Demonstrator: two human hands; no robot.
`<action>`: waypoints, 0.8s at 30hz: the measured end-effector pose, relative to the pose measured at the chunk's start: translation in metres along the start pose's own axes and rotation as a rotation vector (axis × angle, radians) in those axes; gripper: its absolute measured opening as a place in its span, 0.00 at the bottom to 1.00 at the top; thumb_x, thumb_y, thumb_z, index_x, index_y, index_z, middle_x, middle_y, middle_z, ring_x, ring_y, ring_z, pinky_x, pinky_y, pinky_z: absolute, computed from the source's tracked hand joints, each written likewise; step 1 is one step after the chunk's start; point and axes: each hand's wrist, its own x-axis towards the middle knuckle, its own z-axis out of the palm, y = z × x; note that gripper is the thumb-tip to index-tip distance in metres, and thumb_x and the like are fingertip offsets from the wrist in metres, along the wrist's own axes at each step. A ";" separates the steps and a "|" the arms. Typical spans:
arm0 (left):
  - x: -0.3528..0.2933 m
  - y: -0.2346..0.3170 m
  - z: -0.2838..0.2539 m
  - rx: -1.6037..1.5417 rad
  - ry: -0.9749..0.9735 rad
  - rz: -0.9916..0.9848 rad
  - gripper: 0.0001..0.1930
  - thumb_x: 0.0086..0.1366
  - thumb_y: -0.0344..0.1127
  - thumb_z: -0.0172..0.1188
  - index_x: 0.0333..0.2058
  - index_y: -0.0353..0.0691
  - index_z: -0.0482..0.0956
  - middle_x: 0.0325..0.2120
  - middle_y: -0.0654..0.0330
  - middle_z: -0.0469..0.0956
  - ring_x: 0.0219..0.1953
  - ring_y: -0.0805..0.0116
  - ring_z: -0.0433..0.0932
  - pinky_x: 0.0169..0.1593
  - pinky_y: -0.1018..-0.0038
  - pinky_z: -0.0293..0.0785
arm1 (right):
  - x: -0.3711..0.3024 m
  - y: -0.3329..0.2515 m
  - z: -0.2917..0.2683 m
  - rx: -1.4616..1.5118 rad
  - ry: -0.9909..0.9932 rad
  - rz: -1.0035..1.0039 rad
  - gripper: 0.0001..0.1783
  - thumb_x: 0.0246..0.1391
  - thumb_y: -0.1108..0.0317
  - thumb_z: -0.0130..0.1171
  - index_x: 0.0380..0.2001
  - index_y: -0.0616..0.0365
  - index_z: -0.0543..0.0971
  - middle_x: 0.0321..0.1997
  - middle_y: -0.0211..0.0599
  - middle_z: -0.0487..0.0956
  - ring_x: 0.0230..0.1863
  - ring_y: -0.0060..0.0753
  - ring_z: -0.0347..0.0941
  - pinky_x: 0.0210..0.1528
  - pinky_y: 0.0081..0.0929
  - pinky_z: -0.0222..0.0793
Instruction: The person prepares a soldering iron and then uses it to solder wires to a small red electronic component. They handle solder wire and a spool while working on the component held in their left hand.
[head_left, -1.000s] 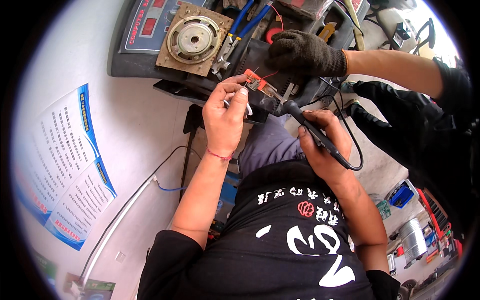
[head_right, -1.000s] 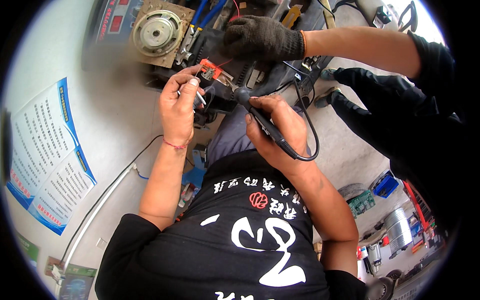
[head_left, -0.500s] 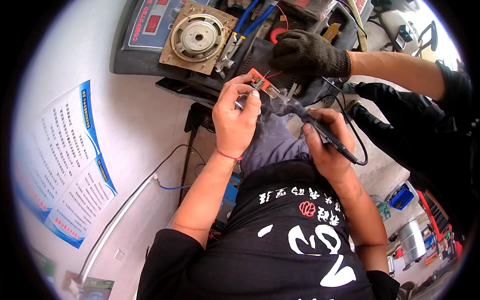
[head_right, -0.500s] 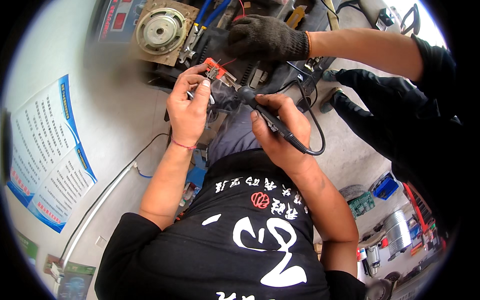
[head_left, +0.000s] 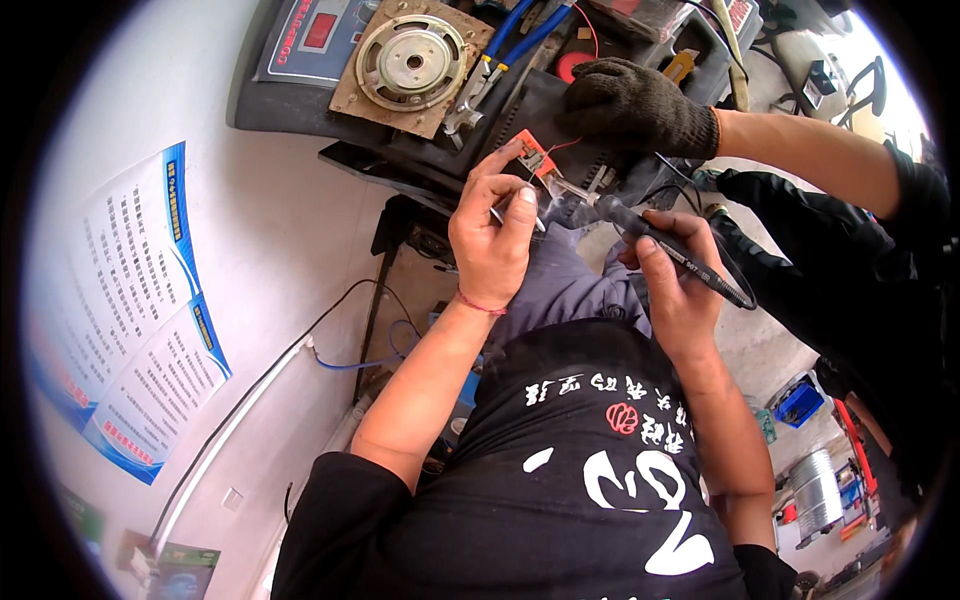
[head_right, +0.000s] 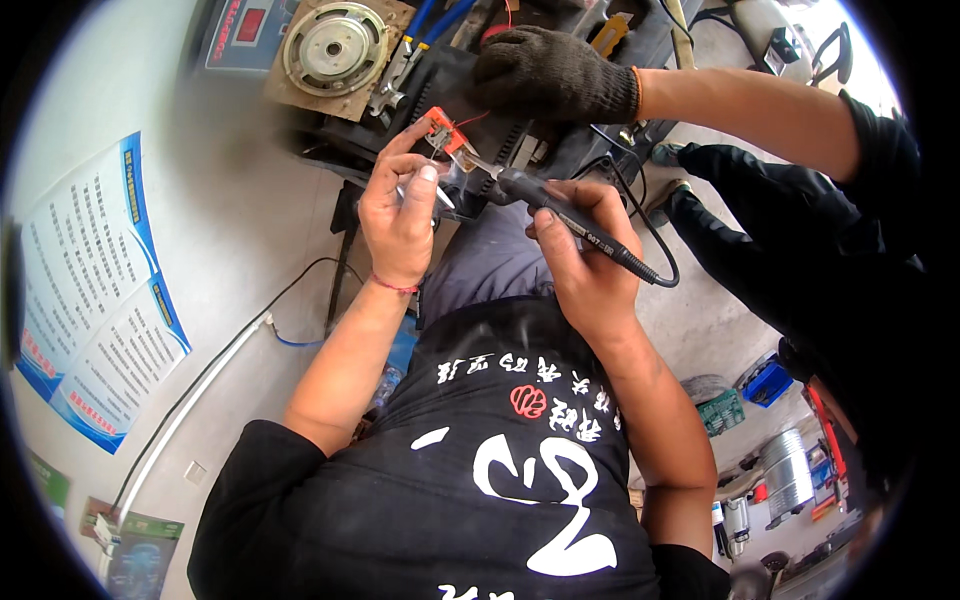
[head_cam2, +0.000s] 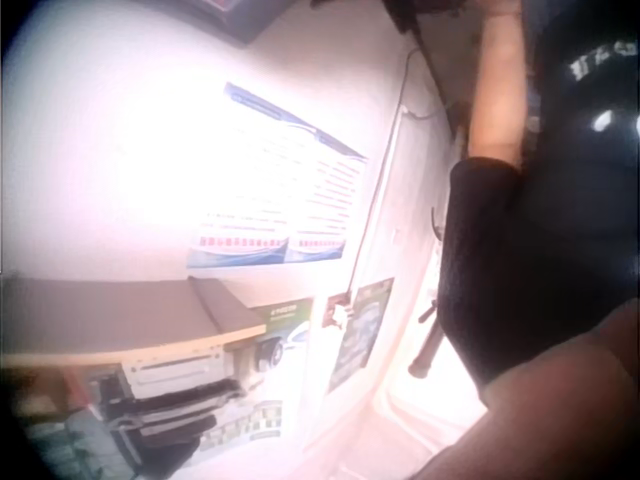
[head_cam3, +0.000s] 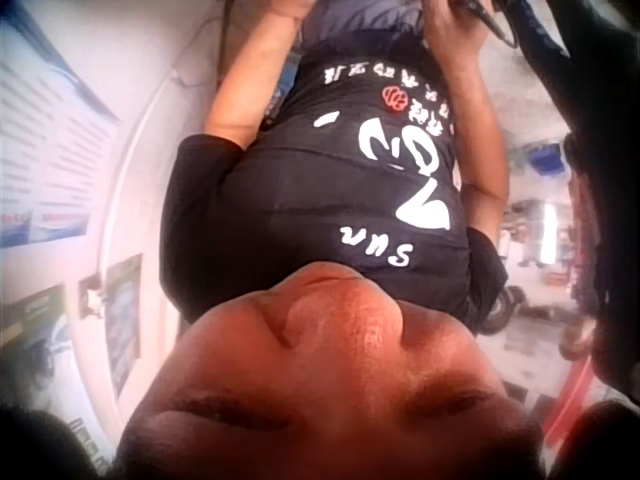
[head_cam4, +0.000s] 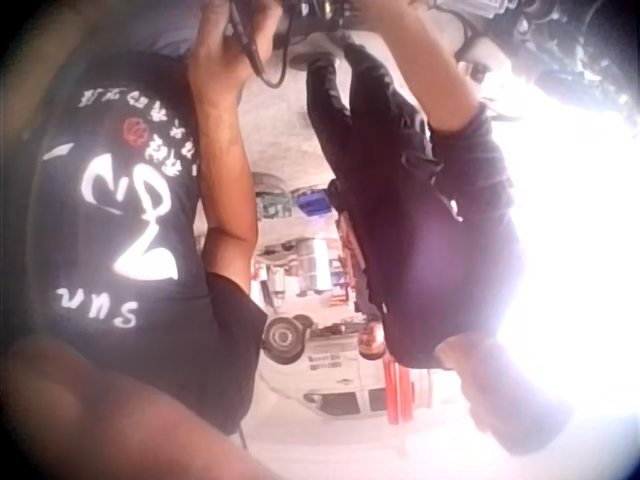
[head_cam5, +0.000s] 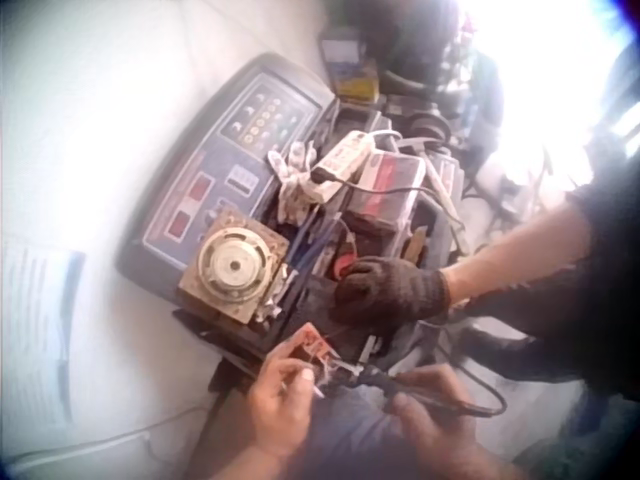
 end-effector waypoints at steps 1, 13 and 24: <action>0.000 -0.002 -0.001 0.005 0.001 0.004 0.04 0.70 0.29 0.57 0.38 0.35 0.77 0.61 0.48 0.74 0.42 0.75 0.79 0.44 0.78 0.75 | -0.001 0.000 0.001 0.003 0.005 -0.002 0.13 0.62 0.77 0.61 0.48 0.70 0.74 0.39 0.40 0.81 0.37 0.24 0.80 0.40 0.19 0.75; 0.000 -0.005 -0.001 0.023 0.003 0.007 0.05 0.70 0.30 0.58 0.36 0.35 0.78 0.61 0.48 0.74 0.37 0.81 0.75 0.40 0.81 0.72 | -0.002 0.003 -0.002 -0.010 -0.028 0.012 0.13 0.63 0.77 0.60 0.49 0.69 0.73 0.38 0.42 0.81 0.37 0.24 0.80 0.38 0.18 0.74; 0.000 -0.005 -0.006 -0.035 -0.031 -0.016 0.04 0.70 0.29 0.57 0.38 0.34 0.77 0.62 0.45 0.73 0.42 0.74 0.81 0.41 0.80 0.74 | -0.004 -0.002 -0.002 0.056 0.006 -0.087 0.14 0.64 0.77 0.58 0.50 0.68 0.71 0.42 0.43 0.82 0.40 0.27 0.81 0.44 0.22 0.78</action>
